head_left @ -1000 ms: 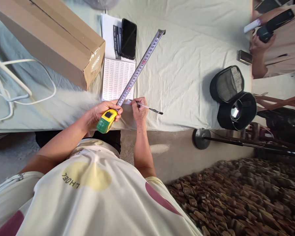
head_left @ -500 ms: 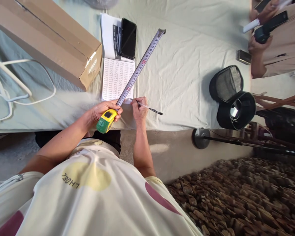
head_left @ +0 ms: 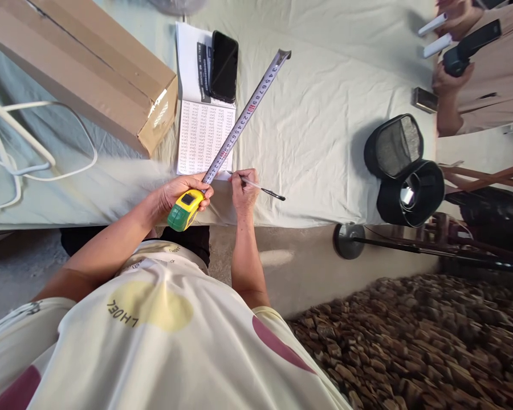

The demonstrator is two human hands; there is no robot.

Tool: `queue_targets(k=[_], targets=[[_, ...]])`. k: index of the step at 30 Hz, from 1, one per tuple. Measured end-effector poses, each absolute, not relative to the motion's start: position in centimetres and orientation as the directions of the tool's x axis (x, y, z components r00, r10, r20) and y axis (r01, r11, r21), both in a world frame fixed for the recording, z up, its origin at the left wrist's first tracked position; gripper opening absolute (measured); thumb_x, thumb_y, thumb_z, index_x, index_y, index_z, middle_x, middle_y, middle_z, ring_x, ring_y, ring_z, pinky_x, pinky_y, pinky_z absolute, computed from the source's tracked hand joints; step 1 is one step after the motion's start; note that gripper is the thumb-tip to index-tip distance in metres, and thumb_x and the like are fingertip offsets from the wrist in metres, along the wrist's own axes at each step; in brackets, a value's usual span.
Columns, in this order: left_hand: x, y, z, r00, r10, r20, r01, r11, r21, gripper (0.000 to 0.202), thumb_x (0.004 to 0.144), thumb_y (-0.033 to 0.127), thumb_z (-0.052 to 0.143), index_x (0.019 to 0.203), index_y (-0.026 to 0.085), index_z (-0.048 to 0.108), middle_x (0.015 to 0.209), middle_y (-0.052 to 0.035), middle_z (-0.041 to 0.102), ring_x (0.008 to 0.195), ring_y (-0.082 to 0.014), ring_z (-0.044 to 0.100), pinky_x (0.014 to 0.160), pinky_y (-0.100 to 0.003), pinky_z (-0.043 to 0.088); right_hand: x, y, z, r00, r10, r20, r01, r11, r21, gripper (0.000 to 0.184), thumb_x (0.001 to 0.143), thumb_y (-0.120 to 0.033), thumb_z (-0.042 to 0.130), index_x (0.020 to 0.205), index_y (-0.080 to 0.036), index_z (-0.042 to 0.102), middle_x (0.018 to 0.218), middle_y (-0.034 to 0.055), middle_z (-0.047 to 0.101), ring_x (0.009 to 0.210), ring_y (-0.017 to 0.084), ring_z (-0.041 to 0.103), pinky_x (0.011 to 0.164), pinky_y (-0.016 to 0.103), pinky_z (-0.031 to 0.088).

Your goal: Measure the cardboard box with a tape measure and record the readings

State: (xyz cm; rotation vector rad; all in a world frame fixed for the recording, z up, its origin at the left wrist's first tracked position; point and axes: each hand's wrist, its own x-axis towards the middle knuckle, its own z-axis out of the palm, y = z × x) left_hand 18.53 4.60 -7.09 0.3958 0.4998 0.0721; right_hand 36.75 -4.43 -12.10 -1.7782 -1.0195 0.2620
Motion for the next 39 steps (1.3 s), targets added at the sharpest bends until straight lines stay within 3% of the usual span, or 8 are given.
queue_targets(k=[17, 22, 26, 28, 36, 39], targets=[[18.5, 4.6, -7.1, 0.874, 0.151, -0.462, 0.036, 0.928, 0.372, 0.031, 0.083, 0.007, 0.056, 0.112, 0.017, 0.061, 0.065, -0.0017, 0.060, 0.052, -0.0160, 0.057, 0.052, -0.025, 0.050, 37.1, -4.6, -12.7, 0.613, 0.760, 0.216, 0.489, -0.150, -0.859, 0.023, 0.093, -0.040, 0.055, 0.077, -0.024, 0.055, 0.072, -0.0017, 0.059, 0.067, 0.013, 0.055, 0.066, 0.029, 0.047], [18.2, 4.4, -7.3, 0.891, 0.171, -0.421, -0.001, 0.928, 0.373, 0.038, 0.084, 0.008, 0.056, 0.120, 0.016, 0.064, 0.064, -0.0008, 0.059, 0.052, -0.0156, 0.056, 0.053, -0.025, 0.049, 38.5, -4.5, -13.5, 0.787, 0.582, 0.208, 0.228, 0.039, -0.973, 0.024, 0.093, -0.047, 0.052, 0.083, -0.025, 0.050, 0.069, -0.0036, 0.057, 0.065, 0.014, 0.059, 0.066, 0.031, 0.049], [17.8, 4.0, -7.5, 0.911, 0.222, -0.347, -0.070, 0.914, 0.400, 0.041, 0.082, 0.009, 0.060, 0.122, 0.013, 0.067, 0.063, -0.0009, 0.060, 0.051, -0.0156, 0.057, 0.054, -0.025, 0.048, 40.4, -4.6, -13.9, 0.859, 0.512, 0.014, -0.141, 0.263, -0.954, 0.028, 0.084, -0.050, 0.062, 0.080, -0.026, 0.047, 0.064, -0.0078, 0.049, 0.058, 0.010, 0.052, 0.071, 0.031, 0.052], [17.6, 3.9, -7.6, 0.918, 0.218, -0.331, -0.067, 0.908, 0.414, 0.038, 0.081, 0.010, 0.062, 0.118, 0.012, 0.069, 0.063, -0.0014, 0.060, 0.051, -0.0163, 0.058, 0.053, -0.026, 0.048, 41.0, -4.7, -13.9, 0.857, 0.512, -0.055, -0.247, 0.314, -0.917, 0.031, 0.082, -0.052, 0.065, 0.079, -0.026, 0.048, 0.064, -0.0090, 0.049, 0.056, 0.009, 0.050, 0.074, 0.031, 0.054], [17.1, 3.2, -8.6, 0.907, 0.247, -0.341, -0.061, 0.878, 0.474, 0.014, 0.077, 0.015, 0.072, 0.090, 0.011, 0.072, 0.065, -0.0032, 0.063, 0.054, -0.0163, 0.063, 0.054, -0.026, 0.049, 40.2, -4.4, -13.1, 0.837, 0.546, -0.028, -0.258, 0.350, -0.901, 0.033, 0.081, -0.055, 0.072, 0.087, -0.027, 0.055, 0.064, -0.0101, 0.058, 0.053, 0.007, 0.051, 0.071, 0.028, 0.053], [17.2, 3.2, -8.9, 0.907, 0.259, -0.331, -0.060, 0.860, 0.508, 0.016, 0.073, 0.019, 0.075, 0.086, 0.011, 0.071, 0.062, -0.0023, 0.062, 0.052, -0.0165, 0.062, 0.054, -0.027, 0.049, 39.6, -4.0, -12.8, 0.838, 0.545, 0.001, -0.216, 0.334, -0.918, 0.037, 0.079, -0.058, 0.073, 0.090, -0.028, 0.056, 0.062, -0.0094, 0.060, 0.055, 0.008, 0.054, 0.068, 0.029, 0.052]])
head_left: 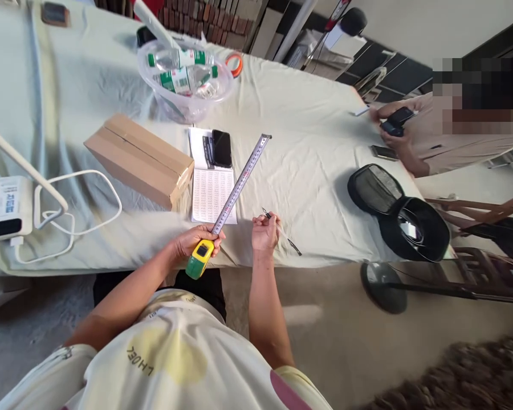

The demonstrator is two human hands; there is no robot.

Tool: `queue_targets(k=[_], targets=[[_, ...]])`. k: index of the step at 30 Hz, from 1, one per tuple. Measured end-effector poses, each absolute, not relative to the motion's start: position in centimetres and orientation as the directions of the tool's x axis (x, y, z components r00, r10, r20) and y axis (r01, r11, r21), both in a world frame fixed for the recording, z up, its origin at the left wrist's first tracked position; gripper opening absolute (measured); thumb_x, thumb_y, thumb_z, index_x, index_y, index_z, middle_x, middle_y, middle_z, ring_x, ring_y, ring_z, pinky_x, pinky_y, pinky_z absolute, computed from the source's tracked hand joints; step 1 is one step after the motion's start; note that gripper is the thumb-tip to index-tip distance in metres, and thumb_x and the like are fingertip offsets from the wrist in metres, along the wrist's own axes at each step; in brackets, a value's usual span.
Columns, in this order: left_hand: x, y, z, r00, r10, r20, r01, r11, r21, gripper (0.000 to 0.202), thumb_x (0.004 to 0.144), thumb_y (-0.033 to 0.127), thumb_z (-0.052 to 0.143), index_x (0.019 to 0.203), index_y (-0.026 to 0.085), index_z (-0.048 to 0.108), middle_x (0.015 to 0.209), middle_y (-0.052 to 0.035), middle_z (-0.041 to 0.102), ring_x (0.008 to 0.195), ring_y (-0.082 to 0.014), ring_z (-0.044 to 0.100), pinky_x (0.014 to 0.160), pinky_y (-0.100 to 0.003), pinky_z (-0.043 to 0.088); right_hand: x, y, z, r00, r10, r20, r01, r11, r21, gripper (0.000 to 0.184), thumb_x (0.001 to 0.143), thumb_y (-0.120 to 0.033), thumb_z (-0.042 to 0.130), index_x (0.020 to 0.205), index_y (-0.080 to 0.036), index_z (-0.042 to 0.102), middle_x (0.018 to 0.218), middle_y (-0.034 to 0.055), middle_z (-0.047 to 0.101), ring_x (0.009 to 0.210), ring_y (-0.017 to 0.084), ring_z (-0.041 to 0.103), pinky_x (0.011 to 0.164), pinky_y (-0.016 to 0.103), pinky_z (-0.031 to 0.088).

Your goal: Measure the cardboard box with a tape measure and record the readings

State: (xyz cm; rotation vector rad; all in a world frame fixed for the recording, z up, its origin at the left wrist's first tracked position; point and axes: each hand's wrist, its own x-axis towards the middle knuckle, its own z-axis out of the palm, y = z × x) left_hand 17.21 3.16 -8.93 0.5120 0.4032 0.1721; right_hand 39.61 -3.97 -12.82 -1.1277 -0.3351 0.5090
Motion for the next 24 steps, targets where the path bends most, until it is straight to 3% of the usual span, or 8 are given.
queue_targets(k=[6, 14, 24], targets=[[16.9, 3.0, -8.6, 0.908, 0.288, -0.306, -0.078, 0.831, 0.550, 0.018, 0.074, 0.021, 0.076, 0.089, 0.013, 0.072, 0.058, -0.0011, 0.060, 0.057, -0.0161, 0.063, 0.060, -0.025, 0.048, 38.4, -3.1, -12.6, 0.829, 0.557, 0.046, -0.091, 0.215, -0.972, 0.038, 0.078, -0.058, 0.073, 0.088, -0.023, 0.059, 0.058, -0.0059, 0.065, 0.056, 0.011, 0.059, 0.059, 0.026, 0.043], [16.5, 3.2, -9.2, 0.920, 0.271, -0.284, -0.080, 0.837, 0.541, 0.026, 0.076, 0.028, 0.077, 0.097, 0.015, 0.070, 0.061, -0.0004, 0.062, 0.056, -0.0163, 0.064, 0.058, -0.026, 0.045, 37.4, -2.9, -12.2, 0.832, 0.550, 0.071, 0.055, 0.046, -0.997, 0.040, 0.083, -0.060, 0.067, 0.088, -0.021, 0.061, 0.057, -0.0050, 0.068, 0.054, 0.011, 0.056, 0.061, 0.027, 0.042], [17.3, 4.0, -9.8, 0.957, 0.155, -0.247, -0.003, 0.851, 0.525, 0.035, 0.073, 0.032, 0.078, 0.102, 0.013, 0.071, 0.060, -0.0002, 0.063, 0.051, -0.0185, 0.065, 0.057, -0.030, 0.047, 37.6, -2.4, -12.5, 0.864, 0.499, 0.063, 0.069, 0.007, -0.998, 0.051, 0.085, -0.072, 0.056, 0.088, -0.021, 0.060, 0.057, -0.0023, 0.069, 0.053, 0.013, 0.057, 0.061, 0.029, 0.043]])
